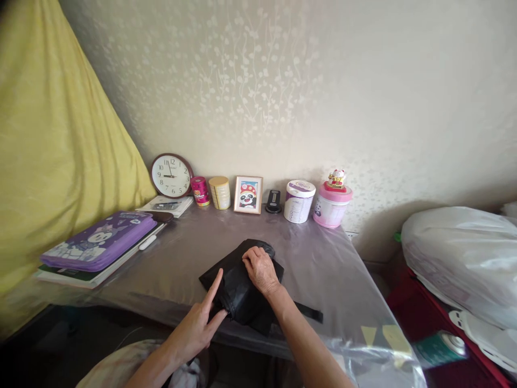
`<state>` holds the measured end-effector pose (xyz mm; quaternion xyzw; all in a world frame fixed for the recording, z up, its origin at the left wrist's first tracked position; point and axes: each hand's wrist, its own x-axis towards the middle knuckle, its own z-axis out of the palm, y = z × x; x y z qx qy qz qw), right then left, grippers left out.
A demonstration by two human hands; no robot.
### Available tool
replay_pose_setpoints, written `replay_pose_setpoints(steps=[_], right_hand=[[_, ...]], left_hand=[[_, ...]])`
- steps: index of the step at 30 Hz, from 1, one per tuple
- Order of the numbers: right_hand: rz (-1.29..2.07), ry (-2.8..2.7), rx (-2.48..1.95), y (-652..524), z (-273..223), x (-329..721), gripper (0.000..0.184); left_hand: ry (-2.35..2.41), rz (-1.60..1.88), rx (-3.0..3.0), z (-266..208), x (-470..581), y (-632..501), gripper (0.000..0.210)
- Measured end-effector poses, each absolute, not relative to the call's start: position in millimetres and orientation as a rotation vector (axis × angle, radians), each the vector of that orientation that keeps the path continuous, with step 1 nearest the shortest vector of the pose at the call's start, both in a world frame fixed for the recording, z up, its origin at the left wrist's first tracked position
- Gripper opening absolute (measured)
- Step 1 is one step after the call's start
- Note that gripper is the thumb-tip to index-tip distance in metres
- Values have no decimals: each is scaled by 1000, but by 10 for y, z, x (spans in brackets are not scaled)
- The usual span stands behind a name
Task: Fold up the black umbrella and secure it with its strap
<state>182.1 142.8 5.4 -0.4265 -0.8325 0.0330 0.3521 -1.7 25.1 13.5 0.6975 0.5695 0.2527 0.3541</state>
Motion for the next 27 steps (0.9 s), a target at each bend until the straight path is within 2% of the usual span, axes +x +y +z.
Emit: replay_pose_setpoints(steps=[11,22,27], right_hand=[[190,-2093,-1179,1543,-19,1797,7],[94,-1970,-1113,1603,-144,1744,16],[132,-1907,-1001,1480,-32,1828,23]], left_hand=[[1472,424,2045,158,1,263,57],[1497,536,1846,98,83,275,57],[1518,544,1766,70,122,274,58]])
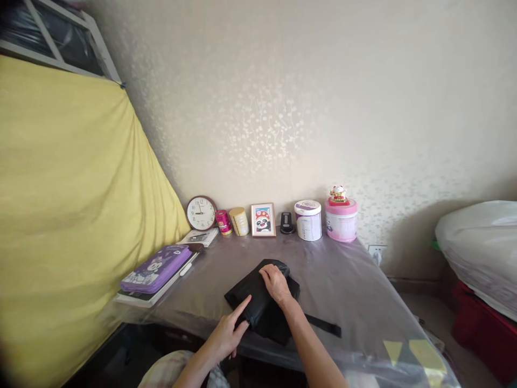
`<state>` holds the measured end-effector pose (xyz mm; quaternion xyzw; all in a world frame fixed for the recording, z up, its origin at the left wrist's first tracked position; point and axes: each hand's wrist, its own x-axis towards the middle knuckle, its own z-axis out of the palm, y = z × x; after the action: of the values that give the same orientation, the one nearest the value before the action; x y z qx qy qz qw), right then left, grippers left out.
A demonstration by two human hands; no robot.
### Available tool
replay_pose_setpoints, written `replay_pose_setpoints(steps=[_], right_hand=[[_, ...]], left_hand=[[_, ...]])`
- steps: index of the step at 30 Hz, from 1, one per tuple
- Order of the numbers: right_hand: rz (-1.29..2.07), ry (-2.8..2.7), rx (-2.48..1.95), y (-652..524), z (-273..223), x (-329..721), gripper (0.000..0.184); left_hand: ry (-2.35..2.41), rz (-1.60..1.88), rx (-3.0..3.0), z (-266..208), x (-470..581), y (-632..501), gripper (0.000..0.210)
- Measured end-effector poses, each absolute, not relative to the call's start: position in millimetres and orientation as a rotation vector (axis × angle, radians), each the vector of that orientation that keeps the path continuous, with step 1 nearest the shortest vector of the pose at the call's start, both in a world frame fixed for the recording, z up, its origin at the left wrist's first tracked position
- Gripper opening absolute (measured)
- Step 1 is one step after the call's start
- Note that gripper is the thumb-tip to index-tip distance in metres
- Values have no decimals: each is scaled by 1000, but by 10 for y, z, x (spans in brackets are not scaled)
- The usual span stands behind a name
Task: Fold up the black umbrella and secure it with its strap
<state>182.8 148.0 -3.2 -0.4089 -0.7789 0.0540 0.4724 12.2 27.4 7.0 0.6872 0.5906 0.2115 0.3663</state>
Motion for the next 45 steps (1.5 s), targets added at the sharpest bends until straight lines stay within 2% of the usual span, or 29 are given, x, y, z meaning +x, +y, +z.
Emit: replay_pose_setpoints(steps=[4,13,21,31,35,45], right_hand=[[143,-1800,-993,1307,-15,1936,23],[-161,-1821,-1204,1585,-440,1955,31],[-16,-1751,-1432,1774,-509,1955,35],[-30,-1737,-1310,1826,-657,2028,46],[-18,-1706,-1328,1821,-646,2020,47],[88,-1694,-1330,1798,-625,2033,49]], left_hand=[[1510,579,1713,74,143,258,59],[1511,599,1712,132,172,226,58],[1514,611,1666,200,182,213,63],[1503,658,1624,193,167,230,66],[1525,598,1474,205,207,226,64],[1452,710,1485,81,161,234,62]])
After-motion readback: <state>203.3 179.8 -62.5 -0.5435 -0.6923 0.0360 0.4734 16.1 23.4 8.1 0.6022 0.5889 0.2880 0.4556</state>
